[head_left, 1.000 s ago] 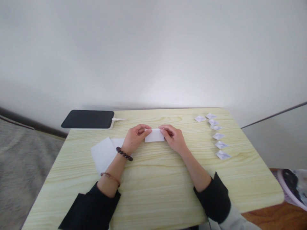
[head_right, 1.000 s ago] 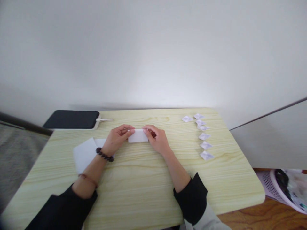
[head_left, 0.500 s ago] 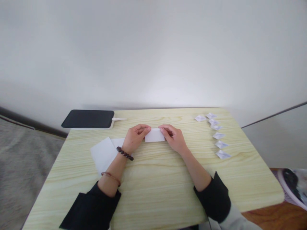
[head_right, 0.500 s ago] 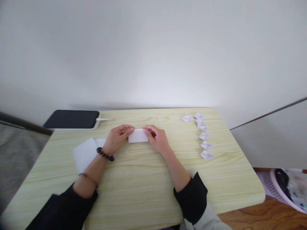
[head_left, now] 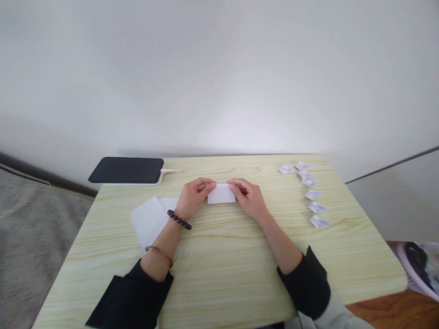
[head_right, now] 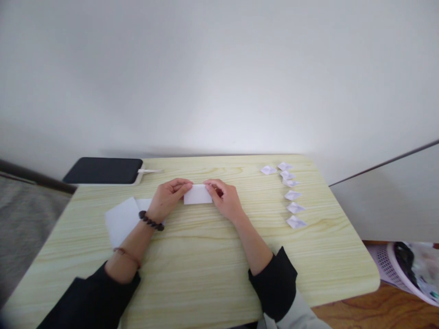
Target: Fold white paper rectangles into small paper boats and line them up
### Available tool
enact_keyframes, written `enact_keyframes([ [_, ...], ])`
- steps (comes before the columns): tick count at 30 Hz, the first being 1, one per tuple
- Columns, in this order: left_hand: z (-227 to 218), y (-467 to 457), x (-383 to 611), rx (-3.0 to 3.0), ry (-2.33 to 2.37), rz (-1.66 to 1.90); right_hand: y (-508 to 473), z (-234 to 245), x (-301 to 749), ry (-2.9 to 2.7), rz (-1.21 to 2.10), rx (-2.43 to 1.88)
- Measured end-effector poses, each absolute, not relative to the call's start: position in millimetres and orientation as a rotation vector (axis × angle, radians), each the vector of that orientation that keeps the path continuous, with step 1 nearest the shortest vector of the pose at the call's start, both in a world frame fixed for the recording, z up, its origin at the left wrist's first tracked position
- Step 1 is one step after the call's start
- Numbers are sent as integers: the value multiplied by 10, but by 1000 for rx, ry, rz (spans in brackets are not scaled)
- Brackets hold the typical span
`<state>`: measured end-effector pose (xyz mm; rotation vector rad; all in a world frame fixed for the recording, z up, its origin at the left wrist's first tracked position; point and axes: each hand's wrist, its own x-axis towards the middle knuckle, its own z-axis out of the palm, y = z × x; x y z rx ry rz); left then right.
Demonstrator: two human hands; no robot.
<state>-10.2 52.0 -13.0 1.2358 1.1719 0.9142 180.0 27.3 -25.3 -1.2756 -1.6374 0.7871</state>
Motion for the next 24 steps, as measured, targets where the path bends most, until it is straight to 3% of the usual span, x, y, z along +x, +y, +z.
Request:
enact_keyframes([
  [24,-140,534,-110,1420,1242,885,271,-260,1787,-1639,775,-1269],
])
